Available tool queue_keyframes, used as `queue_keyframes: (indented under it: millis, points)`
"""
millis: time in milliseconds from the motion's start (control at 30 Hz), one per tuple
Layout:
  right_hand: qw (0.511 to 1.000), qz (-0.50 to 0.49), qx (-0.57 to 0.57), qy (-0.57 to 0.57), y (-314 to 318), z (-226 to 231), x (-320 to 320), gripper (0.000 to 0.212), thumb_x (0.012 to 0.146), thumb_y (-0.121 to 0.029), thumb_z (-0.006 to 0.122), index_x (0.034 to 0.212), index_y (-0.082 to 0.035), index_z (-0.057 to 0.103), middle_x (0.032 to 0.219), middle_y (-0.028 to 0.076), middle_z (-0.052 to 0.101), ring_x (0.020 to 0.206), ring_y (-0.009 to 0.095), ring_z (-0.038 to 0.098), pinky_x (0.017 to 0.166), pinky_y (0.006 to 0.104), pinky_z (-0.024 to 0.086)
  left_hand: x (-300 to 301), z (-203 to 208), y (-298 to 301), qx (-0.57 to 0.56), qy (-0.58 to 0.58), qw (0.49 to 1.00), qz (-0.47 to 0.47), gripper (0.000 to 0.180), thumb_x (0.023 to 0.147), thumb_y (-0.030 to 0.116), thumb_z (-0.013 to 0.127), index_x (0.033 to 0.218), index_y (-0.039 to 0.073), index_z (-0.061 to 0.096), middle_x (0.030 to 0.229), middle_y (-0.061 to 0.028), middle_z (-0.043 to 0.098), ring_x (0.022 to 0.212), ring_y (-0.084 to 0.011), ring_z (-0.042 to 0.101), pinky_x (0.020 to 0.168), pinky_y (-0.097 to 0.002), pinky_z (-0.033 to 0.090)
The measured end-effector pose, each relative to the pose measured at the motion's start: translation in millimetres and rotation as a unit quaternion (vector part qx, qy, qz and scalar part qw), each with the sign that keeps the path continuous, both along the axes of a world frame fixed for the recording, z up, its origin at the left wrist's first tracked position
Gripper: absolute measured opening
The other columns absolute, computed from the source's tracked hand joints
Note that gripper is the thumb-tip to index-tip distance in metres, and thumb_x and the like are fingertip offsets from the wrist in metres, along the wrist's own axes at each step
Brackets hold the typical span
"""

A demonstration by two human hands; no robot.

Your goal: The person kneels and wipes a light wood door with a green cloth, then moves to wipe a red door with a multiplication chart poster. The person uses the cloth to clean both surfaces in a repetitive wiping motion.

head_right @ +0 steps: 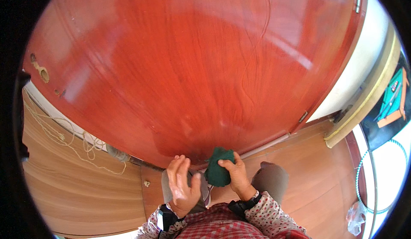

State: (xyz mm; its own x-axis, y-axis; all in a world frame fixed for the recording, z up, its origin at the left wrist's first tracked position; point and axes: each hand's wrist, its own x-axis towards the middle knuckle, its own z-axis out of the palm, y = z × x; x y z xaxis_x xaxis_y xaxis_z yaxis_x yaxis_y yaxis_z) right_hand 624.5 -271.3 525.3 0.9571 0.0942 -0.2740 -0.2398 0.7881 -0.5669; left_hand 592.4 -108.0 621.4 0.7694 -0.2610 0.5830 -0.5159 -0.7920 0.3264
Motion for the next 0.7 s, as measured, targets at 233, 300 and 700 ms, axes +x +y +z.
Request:
queue_keyframes:
  millis: [233,300,700]
  points:
    - [0.99,-0.111,-0.09,0.0,-5.5,-35.6,23.9,0.037,0.082,-0.007,0.082,0.112,-0.005,0.06,0.101,0.004,0.067,0.09,0.016,0.064,0.086,0.0323,0.052,-9.7,-54.3,-15.5,0.243,0.21,0.947,-0.021,0.061,0.091,0.032,0.074,0.145,0.011,0.056,0.154,-0.0194,0.047,0.133,-0.0459,0.052,0.111,-0.0539,0.042]
    - [0.988,-0.123,-0.092,-0.007,-0.8,-44.2,25.7,0.038,0.082,-0.008,0.083,0.112,-0.005,0.06,0.1,0.004,0.067,0.091,0.015,0.064,0.087,0.0327,0.052,-21.3,-64.8,-1.3,0.158,0.34,0.925,0.066,0.06,0.093,0.032,0.072,0.144,0.007,0.055,0.141,-0.0226,0.056,0.126,-0.0441,0.058,0.104,-0.0508,0.048]
    - [0.992,0.06,0.003,-0.113,48.9,-37.4,-60.2,0.034,0.087,-0.014,0.079,0.114,-0.005,0.061,0.112,0.006,0.067,0.104,0.018,0.063,0.096,0.0358,0.049,-99.7,-66.1,27.1,-0.326,0.351,0.876,0.053,0.084,0.084,0.033,0.083,0.15,0.001,0.041,0.142,-0.0267,0.053,0.133,-0.0387,0.054,0.111,-0.0435,0.044]
